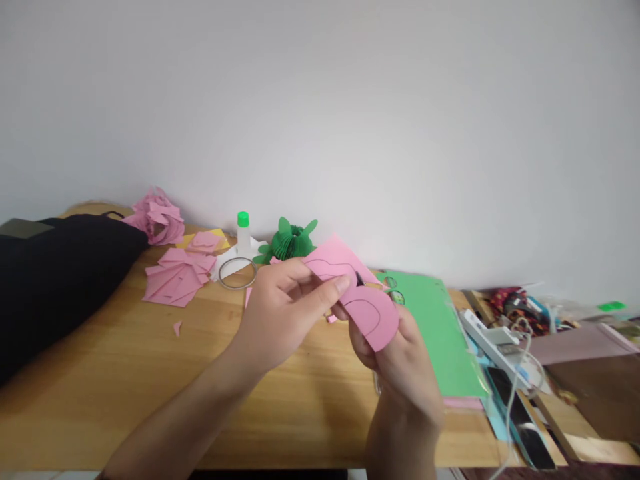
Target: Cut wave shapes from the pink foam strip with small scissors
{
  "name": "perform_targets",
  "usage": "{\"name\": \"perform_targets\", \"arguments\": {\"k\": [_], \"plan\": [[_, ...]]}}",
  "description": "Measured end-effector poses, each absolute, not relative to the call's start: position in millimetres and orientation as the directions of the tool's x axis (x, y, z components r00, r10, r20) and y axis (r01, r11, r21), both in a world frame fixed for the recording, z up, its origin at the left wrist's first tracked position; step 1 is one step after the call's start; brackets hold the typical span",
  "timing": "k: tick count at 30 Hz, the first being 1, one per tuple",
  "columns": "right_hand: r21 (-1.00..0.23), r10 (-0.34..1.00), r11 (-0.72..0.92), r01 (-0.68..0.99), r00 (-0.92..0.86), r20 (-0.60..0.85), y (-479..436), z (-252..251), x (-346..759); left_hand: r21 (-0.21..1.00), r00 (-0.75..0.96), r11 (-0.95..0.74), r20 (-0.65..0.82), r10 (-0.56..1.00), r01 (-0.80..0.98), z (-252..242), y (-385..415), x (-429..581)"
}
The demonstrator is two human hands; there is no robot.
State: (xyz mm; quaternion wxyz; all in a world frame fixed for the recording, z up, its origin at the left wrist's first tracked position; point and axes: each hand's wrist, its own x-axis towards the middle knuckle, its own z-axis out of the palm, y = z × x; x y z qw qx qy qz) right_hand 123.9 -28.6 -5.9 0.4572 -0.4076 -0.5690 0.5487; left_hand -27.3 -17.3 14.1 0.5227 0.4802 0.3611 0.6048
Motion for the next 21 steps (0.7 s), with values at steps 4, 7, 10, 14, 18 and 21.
{"name": "perform_targets", "arguments": {"k": [4,7,10,14,18,21], "plan": [[-0.997,0.965,0.08,-0.012,-0.249,0.08,-28.1,-5.4,123.8,0.952,0.024,-0.191,0.203,0.979,-0.238,18.4,-17.8,-29.7],[-0.996,0.964,0.084,0.016,-0.252,0.078,-27.3,-4.7,124.2,0.956,0.017,-0.186,0.195,0.981,-0.228,19.1,-17.9,-30.7],[-0.996,0.961,0.093,0.008,-0.263,0.088,-27.0,-4.3,124.7,0.949,0.021,-0.173,0.185,0.983,-0.264,19.9,-17.9,-30.4],[-0.995,0.96,0.096,0.004,-0.266,0.091,-26.7,-4.1,125.1,0.933,0.031,-0.155,0.174,0.984,-0.323,20.1,-17.7,-28.0],[-0.995,0.961,0.095,0.008,-0.261,0.09,-26.2,-6.1,126.0,0.927,0.019,-0.192,0.209,0.978,-0.323,16.4,-16.9,-27.9],[-0.996,0.963,0.09,-0.007,-0.256,0.089,-26.4,-9.0,126.6,0.933,0.046,-0.212,0.235,0.971,-0.291,13.8,-15.8,-30.0]]}}
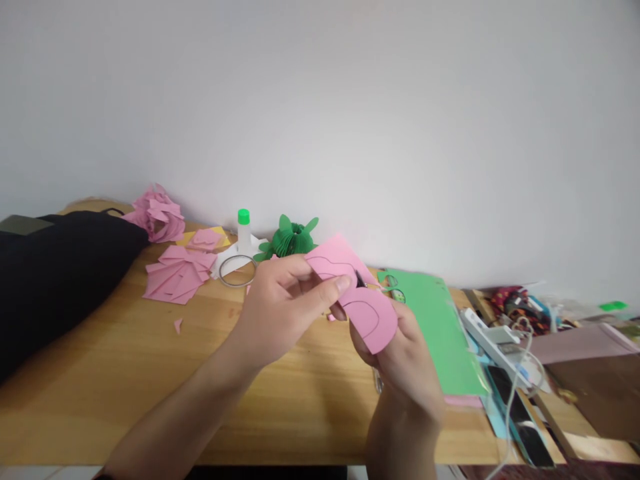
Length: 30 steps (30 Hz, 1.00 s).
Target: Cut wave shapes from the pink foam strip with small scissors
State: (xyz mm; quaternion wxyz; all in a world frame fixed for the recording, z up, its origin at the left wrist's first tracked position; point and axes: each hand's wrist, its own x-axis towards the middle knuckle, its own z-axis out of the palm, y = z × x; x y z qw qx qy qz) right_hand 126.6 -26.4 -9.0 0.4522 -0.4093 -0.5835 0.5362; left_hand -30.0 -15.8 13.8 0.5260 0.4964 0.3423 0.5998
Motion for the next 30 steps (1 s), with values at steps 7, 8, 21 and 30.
{"name": "perform_targets", "arguments": {"k": [7,8,21,30], "plan": [[-0.996,0.963,0.065,-0.065,-0.257,0.08,-26.8,-9.7,124.9,0.944,0.094,-0.164,0.198,0.976,-0.285,18.4,-13.8,-29.7],[-0.996,0.965,0.065,-0.053,-0.251,0.077,-26.8,-9.3,124.9,0.945,0.093,-0.159,0.192,0.977,-0.287,18.7,-14.1,-29.5],[-0.998,0.97,0.065,-0.017,-0.232,0.067,-27.1,-4.2,123.5,0.941,0.077,-0.166,0.197,0.977,-0.294,16.2,-15.6,-30.0],[-0.997,0.969,0.075,0.007,-0.236,0.071,-28.3,-1.8,122.7,0.944,0.033,-0.233,0.247,0.968,-0.234,17.3,-15.6,-30.6]]}}
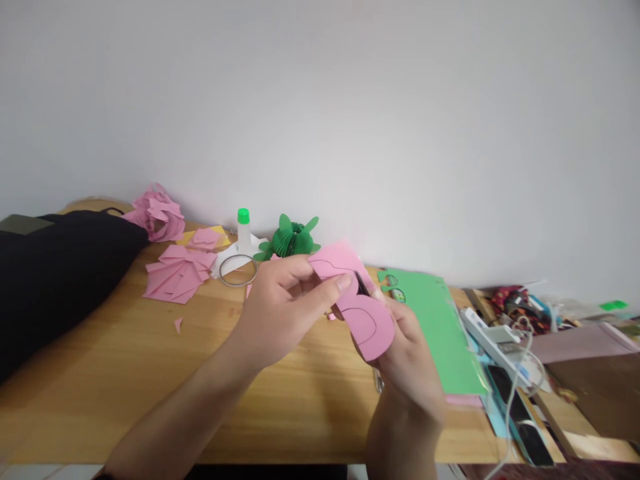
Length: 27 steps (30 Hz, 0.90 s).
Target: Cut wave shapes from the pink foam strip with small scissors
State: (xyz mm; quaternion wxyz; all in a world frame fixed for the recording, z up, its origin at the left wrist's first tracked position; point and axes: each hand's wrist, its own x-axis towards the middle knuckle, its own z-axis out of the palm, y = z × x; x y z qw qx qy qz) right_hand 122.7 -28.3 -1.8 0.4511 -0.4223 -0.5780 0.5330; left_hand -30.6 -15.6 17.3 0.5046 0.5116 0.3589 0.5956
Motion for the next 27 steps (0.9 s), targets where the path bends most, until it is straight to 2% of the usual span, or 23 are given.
{"name": "perform_targets", "arguments": {"k": [10,17,27], "plan": [[-0.991,0.979,0.129,0.031,-0.165,0.122,-27,-14,127,0.952,0.108,-0.25,0.271,0.957,-0.176,16,-16,-34],[-0.991,0.982,0.119,0.067,-0.152,0.107,-27,-13,127,0.954,0.092,-0.253,0.269,0.959,-0.159,18,-16,-35],[-0.996,0.968,0.094,0.002,-0.234,0.091,-26,-9,127,0.956,0.08,-0.228,0.246,0.966,-0.184,20,-16,-34]]}}
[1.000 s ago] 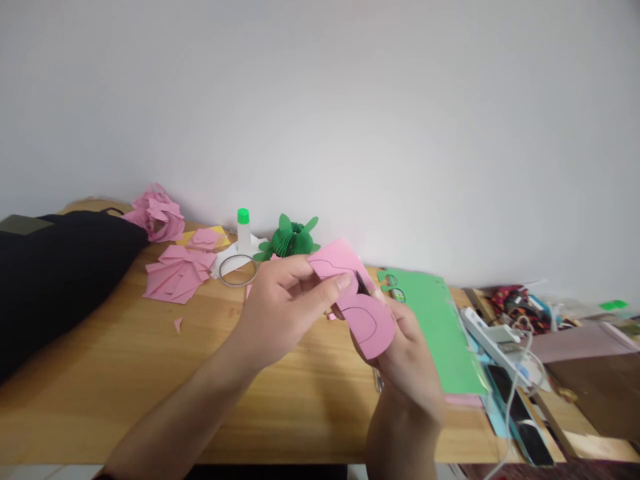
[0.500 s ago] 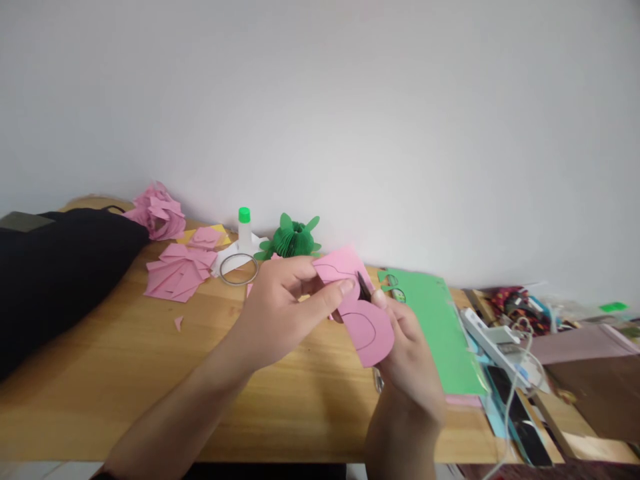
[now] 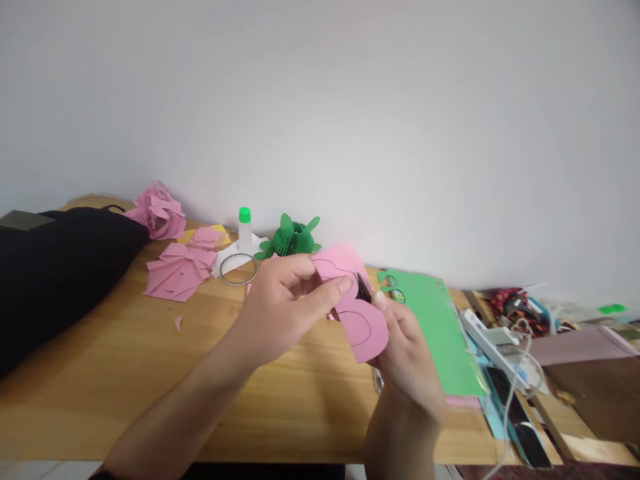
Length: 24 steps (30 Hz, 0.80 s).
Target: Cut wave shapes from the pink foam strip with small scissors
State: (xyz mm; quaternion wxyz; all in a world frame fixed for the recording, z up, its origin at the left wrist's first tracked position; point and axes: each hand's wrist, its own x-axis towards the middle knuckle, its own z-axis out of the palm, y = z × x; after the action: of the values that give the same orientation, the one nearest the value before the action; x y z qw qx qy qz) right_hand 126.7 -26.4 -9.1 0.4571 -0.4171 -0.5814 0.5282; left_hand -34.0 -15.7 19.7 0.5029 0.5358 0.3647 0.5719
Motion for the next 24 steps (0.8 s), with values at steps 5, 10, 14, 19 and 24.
{"name": "perform_targets", "arguments": {"k": [5,10,14,19,24], "plan": [[-0.992,0.972,0.115,0.044,-0.209,0.103,-26.1,-6.5,125.7,0.96,0.092,-0.232,0.248,0.964,-0.155,18.5,-13.9,-34.0],[-0.988,0.975,0.138,0.067,-0.187,0.123,-26.3,-4.7,125.6,0.972,0.1,-0.213,0.223,0.97,-0.102,18.0,-15.0,-35.2],[-0.99,0.974,0.13,0.062,-0.194,0.116,-27.0,-3.7,125.8,0.972,0.103,-0.214,0.223,0.969,-0.092,17.9,-15.1,-35.9],[-0.985,0.969,0.156,0.072,-0.203,0.139,-25.6,-2.8,126.1,0.97,0.1,-0.228,0.236,0.967,-0.081,16.7,-14.5,-36.3],[-0.98,0.971,0.161,0.118,-0.197,0.135,-24.9,-2.5,126.3,0.972,0.083,-0.223,0.229,0.97,-0.066,16.8,-14.9,-35.2]]}}
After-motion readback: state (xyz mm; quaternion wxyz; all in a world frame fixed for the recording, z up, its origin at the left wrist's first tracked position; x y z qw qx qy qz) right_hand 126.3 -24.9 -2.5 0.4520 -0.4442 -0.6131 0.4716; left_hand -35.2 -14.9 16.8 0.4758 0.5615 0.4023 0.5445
